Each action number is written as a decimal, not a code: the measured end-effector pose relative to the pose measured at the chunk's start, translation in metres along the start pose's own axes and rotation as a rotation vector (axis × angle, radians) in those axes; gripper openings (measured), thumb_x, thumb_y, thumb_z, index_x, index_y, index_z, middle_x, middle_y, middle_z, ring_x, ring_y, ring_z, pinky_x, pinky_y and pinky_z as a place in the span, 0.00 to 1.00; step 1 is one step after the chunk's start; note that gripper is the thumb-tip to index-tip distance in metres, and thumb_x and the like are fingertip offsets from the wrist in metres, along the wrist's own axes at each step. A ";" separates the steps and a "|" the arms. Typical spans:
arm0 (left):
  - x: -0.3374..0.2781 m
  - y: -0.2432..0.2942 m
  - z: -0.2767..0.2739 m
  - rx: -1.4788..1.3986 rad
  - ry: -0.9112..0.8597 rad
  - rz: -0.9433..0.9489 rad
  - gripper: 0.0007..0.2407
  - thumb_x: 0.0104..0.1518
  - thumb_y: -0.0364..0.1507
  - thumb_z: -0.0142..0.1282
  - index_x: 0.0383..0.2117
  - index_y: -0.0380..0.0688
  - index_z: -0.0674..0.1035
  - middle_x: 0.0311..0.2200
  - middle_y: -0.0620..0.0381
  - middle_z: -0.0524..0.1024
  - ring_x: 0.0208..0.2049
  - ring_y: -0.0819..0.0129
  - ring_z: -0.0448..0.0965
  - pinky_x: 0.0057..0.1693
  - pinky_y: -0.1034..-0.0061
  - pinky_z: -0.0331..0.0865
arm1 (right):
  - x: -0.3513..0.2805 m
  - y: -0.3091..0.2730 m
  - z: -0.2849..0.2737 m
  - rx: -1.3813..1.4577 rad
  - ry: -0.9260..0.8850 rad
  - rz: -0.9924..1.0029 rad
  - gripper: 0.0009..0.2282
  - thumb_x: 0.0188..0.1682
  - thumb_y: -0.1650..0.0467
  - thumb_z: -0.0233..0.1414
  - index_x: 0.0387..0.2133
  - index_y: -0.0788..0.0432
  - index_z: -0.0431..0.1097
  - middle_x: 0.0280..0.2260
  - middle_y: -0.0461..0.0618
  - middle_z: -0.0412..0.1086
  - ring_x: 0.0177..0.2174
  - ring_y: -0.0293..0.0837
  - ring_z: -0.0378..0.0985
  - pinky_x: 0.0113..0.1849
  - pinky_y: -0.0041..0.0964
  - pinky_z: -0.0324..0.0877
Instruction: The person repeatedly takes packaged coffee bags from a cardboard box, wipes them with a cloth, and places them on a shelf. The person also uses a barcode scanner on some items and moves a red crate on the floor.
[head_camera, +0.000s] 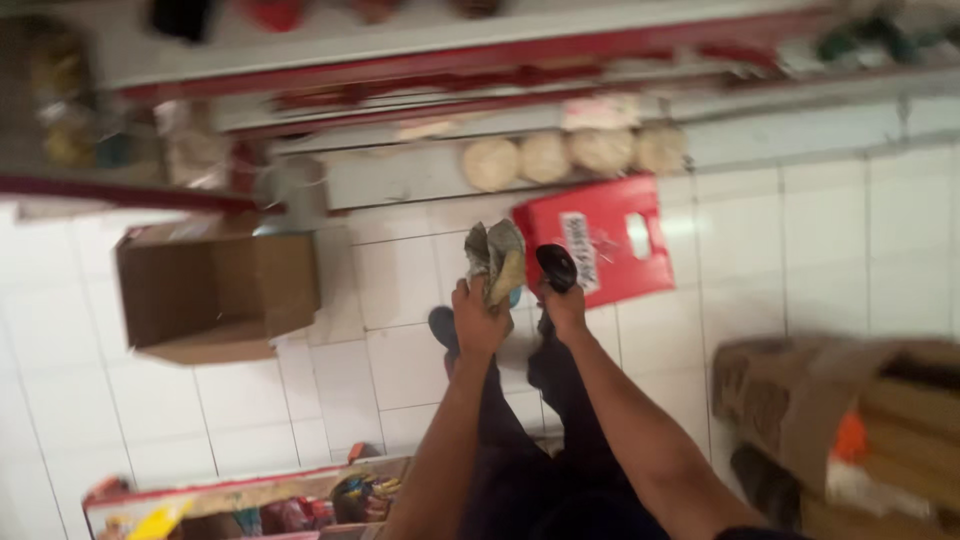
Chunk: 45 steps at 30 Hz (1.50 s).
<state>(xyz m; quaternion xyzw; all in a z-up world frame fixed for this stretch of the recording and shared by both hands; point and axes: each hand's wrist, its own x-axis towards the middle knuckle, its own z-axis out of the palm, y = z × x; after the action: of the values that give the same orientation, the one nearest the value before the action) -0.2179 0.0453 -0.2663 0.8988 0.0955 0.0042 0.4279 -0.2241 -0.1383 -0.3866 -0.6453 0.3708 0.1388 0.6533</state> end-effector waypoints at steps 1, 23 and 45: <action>-0.003 0.013 0.018 0.012 -0.046 0.033 0.19 0.48 0.27 0.63 0.49 0.44 0.76 0.42 0.39 0.71 0.43 0.38 0.71 0.48 0.50 0.68 | 0.007 0.003 -0.027 -0.012 0.029 0.000 0.09 0.47 0.72 0.60 0.40 0.63 0.76 0.30 0.54 0.75 0.26 0.42 0.76 0.30 0.39 0.73; 0.060 0.072 0.230 0.148 -0.387 0.283 0.27 0.45 0.38 0.70 0.51 0.43 0.75 0.53 0.39 0.71 0.54 0.39 0.70 0.55 0.51 0.68 | 0.156 0.039 -0.133 -0.319 0.284 -0.346 0.14 0.42 0.66 0.62 0.38 0.60 0.75 0.34 0.64 0.76 0.37 0.62 0.81 0.38 0.49 0.75; 0.142 -0.003 0.256 0.060 -1.004 0.229 0.15 0.72 0.39 0.47 0.53 0.44 0.78 0.56 0.46 0.76 0.60 0.48 0.73 0.65 0.62 0.66 | 0.058 -0.003 -0.081 0.356 0.539 -0.262 0.15 0.59 0.64 0.49 0.52 0.63 0.68 0.44 0.53 0.73 0.43 0.41 0.75 0.46 0.34 0.70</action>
<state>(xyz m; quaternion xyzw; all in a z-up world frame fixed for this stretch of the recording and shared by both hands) -0.0559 -0.1247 -0.4416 0.8067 -0.2207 -0.3835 0.3918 -0.2075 -0.2328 -0.4139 -0.5769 0.4625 -0.1882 0.6464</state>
